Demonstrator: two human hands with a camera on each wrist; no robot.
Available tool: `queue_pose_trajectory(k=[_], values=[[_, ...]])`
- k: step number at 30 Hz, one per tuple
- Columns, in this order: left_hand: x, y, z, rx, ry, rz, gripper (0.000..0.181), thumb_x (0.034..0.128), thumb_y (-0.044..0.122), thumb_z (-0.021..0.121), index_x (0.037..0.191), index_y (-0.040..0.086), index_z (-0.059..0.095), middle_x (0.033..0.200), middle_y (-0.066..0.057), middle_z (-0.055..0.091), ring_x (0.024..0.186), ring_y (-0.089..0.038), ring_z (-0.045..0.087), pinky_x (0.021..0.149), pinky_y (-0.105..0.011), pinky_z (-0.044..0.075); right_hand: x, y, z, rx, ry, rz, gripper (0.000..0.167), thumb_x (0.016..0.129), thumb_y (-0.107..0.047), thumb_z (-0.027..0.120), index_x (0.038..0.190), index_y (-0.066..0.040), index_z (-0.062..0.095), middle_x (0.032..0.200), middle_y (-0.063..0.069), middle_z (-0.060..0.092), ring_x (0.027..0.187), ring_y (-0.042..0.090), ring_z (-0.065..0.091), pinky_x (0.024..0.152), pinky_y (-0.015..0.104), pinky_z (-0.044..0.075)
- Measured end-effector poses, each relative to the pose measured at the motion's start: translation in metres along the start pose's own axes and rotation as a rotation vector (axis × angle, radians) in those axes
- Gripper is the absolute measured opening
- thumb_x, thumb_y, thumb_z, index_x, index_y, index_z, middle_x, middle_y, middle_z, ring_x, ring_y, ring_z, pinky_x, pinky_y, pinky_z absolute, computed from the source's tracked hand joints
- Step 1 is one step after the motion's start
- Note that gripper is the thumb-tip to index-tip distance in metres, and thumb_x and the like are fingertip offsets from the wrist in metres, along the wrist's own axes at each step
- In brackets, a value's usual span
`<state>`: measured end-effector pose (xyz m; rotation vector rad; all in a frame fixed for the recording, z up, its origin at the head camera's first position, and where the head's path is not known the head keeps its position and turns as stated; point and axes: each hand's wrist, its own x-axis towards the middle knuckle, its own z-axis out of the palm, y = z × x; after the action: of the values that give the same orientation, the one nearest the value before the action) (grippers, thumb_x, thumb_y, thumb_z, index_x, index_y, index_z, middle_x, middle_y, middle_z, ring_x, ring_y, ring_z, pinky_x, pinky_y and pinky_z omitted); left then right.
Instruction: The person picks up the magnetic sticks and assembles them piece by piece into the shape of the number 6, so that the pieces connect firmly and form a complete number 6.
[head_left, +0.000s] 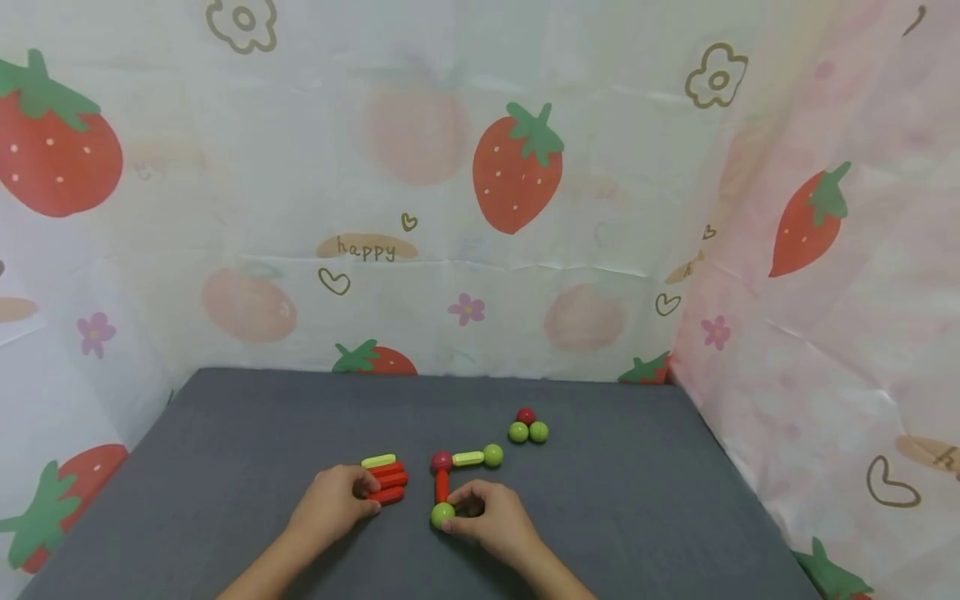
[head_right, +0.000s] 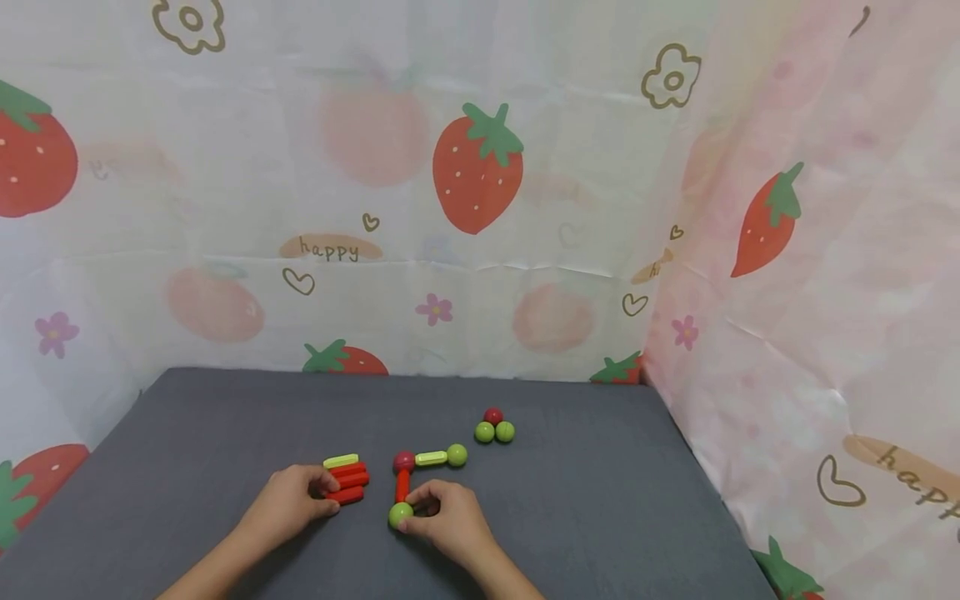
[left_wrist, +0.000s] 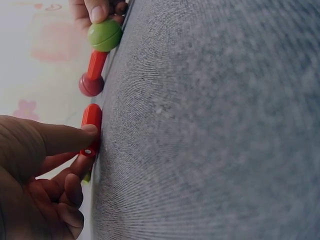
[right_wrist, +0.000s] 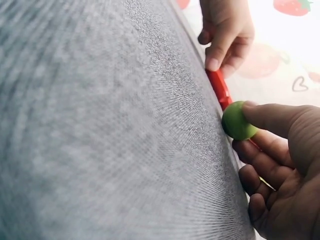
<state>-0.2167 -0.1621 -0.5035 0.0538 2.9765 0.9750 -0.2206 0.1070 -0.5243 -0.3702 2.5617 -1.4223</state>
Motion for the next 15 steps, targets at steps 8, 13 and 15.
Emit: queue_pose_trajectory(k=[8, 13, 15], values=[[-0.004, -0.001, -0.001, -0.075, -0.005, -0.016, 0.020, 0.0751, 0.016, 0.091, 0.088, 0.017, 0.075, 0.081, 0.009, 0.070, 0.079, -0.009, 0.062, 0.076, -0.039, 0.052, 0.000, -0.001, 0.001, 0.011, -0.007, 0.012, 0.026, 0.076, -0.027, 0.092, 0.097, -0.021, 0.077, 0.090, -0.007, 0.072, 0.076, 0.013, 0.062, 0.060, 0.030, 0.049], [-0.012, 0.004, -0.003, -0.144, -0.022, -0.042, 0.019, 0.0757, 0.019, 0.091, 0.087, 0.019, 0.075, 0.079, 0.009, 0.069, 0.077, -0.008, 0.060, 0.072, -0.035, 0.049, 0.000, -0.003, 0.000, 0.009, -0.002, 0.008, 0.026, 0.076, -0.027, 0.092, 0.097, -0.021, 0.077, 0.089, -0.007, 0.072, 0.074, 0.013, 0.062, 0.058, 0.030, 0.050], [-0.016, 0.007, -0.002, -0.170, -0.036, -0.059, 0.019, 0.0761, 0.020, 0.091, 0.087, 0.020, 0.075, 0.079, 0.009, 0.069, 0.076, -0.009, 0.060, 0.071, -0.035, 0.049, 0.000, -0.004, 0.000, 0.006, 0.005, 0.006, 0.026, 0.076, -0.026, 0.092, 0.097, -0.020, 0.077, 0.089, -0.008, 0.072, 0.072, 0.012, 0.061, 0.058, 0.030, 0.049]])
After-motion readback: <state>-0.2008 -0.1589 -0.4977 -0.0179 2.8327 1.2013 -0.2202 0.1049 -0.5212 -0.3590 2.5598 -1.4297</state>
